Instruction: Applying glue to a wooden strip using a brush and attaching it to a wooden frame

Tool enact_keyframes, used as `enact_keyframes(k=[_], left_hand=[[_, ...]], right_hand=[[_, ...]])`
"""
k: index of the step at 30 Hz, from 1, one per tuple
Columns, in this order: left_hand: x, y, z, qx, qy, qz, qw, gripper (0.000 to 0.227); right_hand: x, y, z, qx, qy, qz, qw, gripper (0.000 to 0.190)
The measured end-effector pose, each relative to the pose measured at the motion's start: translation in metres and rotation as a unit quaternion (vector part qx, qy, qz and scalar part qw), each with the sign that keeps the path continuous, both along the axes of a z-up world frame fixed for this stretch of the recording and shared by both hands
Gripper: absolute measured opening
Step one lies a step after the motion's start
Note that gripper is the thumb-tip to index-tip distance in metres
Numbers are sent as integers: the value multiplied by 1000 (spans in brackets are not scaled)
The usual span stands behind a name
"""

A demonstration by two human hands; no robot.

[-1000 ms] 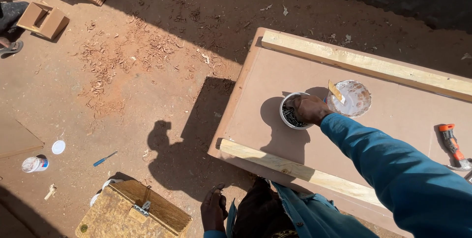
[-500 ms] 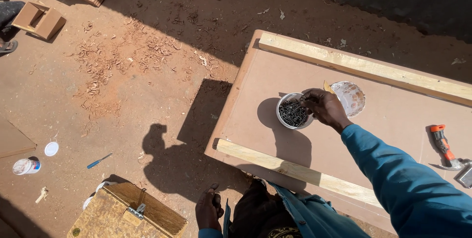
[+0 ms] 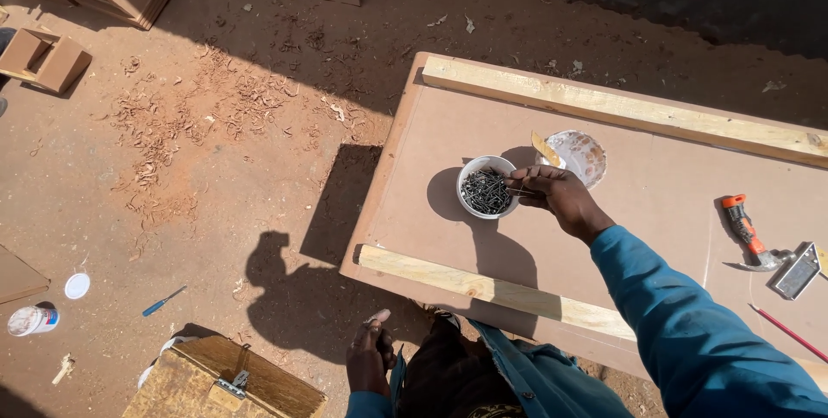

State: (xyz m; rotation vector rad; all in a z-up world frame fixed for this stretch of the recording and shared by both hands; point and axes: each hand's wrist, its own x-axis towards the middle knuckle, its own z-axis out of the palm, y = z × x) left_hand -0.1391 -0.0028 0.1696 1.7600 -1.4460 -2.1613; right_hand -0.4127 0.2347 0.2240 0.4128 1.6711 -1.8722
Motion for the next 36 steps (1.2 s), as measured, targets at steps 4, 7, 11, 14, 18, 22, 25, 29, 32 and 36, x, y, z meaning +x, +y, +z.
enact_keyframes(k=[4, 7, 11, 14, 18, 22, 25, 29, 32, 36], left_hand=[[15, 4, -25, -10, 29, 23, 999, 30], [21, 8, -23, 18, 59, 67, 996, 33], [30, 5, -43, 65, 91, 114, 987, 35], [21, 5, -22, 130, 134, 131, 974, 39], [-11, 13, 11, 154, 155, 81, 972, 58], [-43, 20, -66, 251, 260, -10, 932, 66], [-70, 39, -13, 218, 178, 56, 958, 65], [-66, 34, -10, 165, 130, 33, 977, 45], [-51, 24, -47, 123, 129, 79, 981, 17], [-39, 8, -13, 115, 91, 54, 988, 31]], right_hand=[[0, 1, 8, 45, 33, 36, 998, 21], [1, 2, 11, -32, 13, 11, 999, 24], [-6, 10, -7, -108, -11, 42, 993, 29], [-1, 7, -8, -146, -16, 79, 986, 33], [27, -20, 18, -123, -28, 96, 987, 30], [83, -59, 33, -80, -47, 209, 974, 27], [117, -74, 39, 79, 148, 382, 909, 31], [93, -61, 36, 121, 158, 286, 937, 30], [52, -46, 19, 325, 195, 295, 877, 27], [-1, -31, -32, 460, 407, 355, 705, 26]])
